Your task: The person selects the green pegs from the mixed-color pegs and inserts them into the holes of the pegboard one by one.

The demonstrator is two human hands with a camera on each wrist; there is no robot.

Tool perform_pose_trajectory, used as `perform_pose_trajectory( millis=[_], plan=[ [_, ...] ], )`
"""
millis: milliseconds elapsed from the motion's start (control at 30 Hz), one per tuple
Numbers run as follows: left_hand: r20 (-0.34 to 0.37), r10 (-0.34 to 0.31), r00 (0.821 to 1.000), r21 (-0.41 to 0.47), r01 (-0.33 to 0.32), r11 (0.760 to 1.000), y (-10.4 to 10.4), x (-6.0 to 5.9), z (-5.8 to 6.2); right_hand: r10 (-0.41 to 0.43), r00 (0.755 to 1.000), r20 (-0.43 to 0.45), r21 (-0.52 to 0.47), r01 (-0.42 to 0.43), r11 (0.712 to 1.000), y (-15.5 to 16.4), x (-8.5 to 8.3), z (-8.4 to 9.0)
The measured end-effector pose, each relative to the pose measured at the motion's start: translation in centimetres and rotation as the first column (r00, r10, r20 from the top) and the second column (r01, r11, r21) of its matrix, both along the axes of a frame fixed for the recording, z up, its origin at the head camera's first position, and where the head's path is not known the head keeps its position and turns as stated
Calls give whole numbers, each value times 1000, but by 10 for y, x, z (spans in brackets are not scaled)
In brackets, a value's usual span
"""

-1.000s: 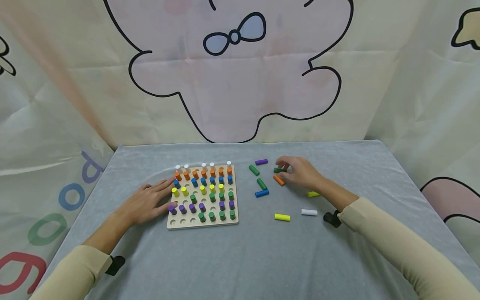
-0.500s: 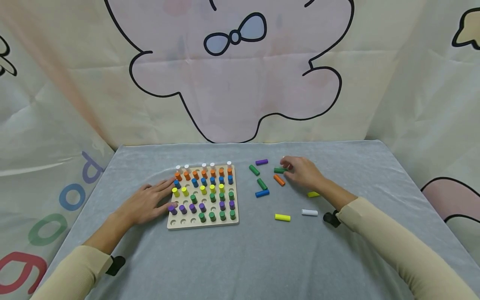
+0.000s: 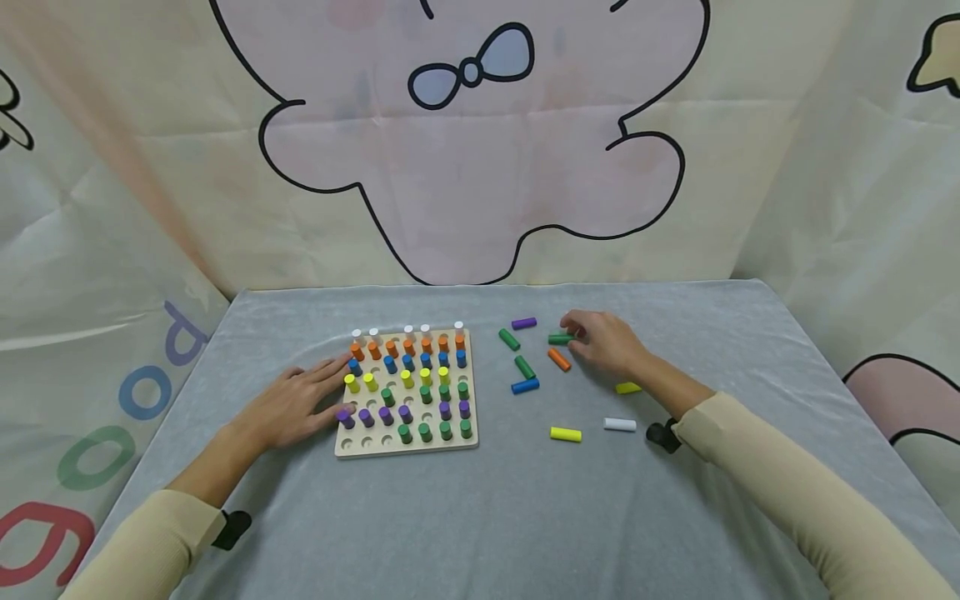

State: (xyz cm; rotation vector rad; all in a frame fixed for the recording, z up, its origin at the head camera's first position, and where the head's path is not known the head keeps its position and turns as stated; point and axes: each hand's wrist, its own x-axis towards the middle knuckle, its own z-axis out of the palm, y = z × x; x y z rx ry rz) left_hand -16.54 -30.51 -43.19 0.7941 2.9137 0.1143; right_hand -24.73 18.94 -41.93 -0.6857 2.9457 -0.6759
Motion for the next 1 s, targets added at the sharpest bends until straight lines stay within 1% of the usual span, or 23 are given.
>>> perform_pose_trajectory(
  millis=[233, 500, 633, 867, 1000],
  plan=[
    [2, -2, 1000, -7, 2, 1000, 1, 0, 1, 25, 999, -30, -23, -26, 999, -2, 2, 7],
    [3, -4, 1000, 0, 4, 1000, 1, 0, 1, 57, 995, -88, -40, -60, 997, -11, 3, 16],
    [-4, -5, 1000, 8, 5, 1000, 1, 0, 1, 81, 991, -108, -46, -86, 995, -18, 6, 22],
    [-10, -9, 1000, 5, 9, 1000, 0, 0, 1, 112, 987, -114, -76, -121, 990, -35, 15, 37],
    [-9, -11, 1000, 3, 11, 1000, 0, 0, 1, 158, 978, -136, -82, -170, 982, -50, 20, 46]
  ],
)
